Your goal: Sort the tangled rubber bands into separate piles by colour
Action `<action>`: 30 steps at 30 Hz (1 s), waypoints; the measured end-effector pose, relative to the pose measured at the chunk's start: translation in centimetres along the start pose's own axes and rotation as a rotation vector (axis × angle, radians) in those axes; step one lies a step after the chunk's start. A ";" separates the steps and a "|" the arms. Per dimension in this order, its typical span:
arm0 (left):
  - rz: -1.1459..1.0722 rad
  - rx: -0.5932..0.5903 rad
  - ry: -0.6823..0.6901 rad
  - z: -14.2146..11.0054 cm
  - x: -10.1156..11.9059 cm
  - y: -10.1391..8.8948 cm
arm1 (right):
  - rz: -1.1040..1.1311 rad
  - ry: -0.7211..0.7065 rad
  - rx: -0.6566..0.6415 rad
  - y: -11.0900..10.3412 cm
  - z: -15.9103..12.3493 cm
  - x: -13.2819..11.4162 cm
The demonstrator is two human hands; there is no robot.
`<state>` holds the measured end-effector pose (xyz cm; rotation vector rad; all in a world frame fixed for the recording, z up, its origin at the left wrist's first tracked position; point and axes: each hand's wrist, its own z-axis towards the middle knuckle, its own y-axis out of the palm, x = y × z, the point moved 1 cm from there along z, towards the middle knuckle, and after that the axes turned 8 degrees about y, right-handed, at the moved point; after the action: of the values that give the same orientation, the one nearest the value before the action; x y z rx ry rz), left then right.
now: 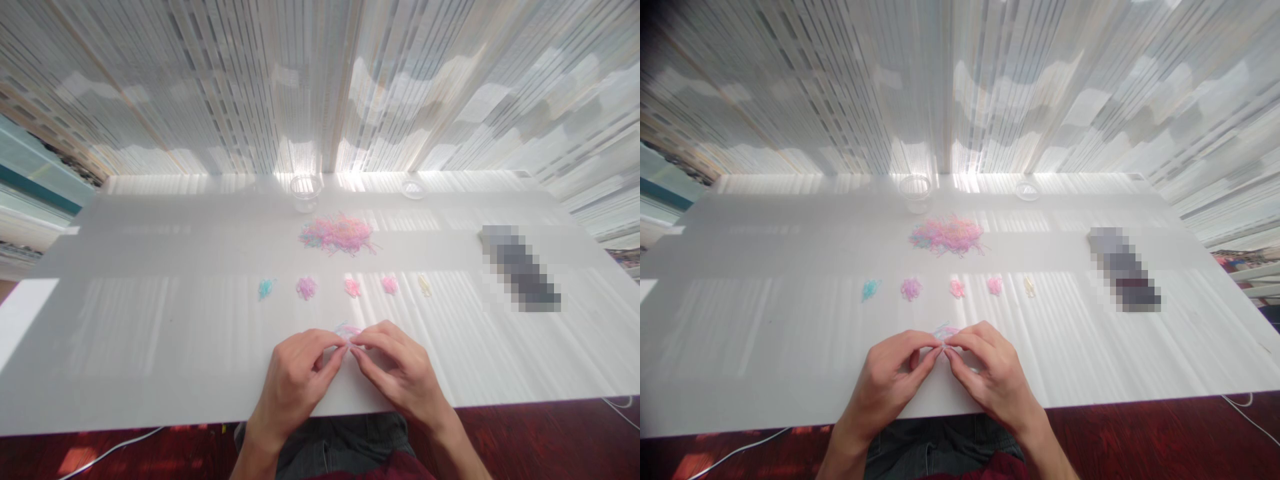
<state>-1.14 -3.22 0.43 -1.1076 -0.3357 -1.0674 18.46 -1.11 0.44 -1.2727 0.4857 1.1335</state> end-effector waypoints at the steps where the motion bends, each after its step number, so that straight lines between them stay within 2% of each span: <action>1: -0.001 -0.002 -0.004 0.0 0.0 0.0 | 0.000 -0.002 0.002 0.0 0.0 0.0; 30: 0.022 0.010 -0.021 0.3 0.3 -0.2 | 0.014 0.000 -0.021 -0.1 0.0 0.0</action>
<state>-1.05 -3.09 0.87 -1.1118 -0.3450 -1.0345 18.51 -1.14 0.50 -1.2891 0.4841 1.1526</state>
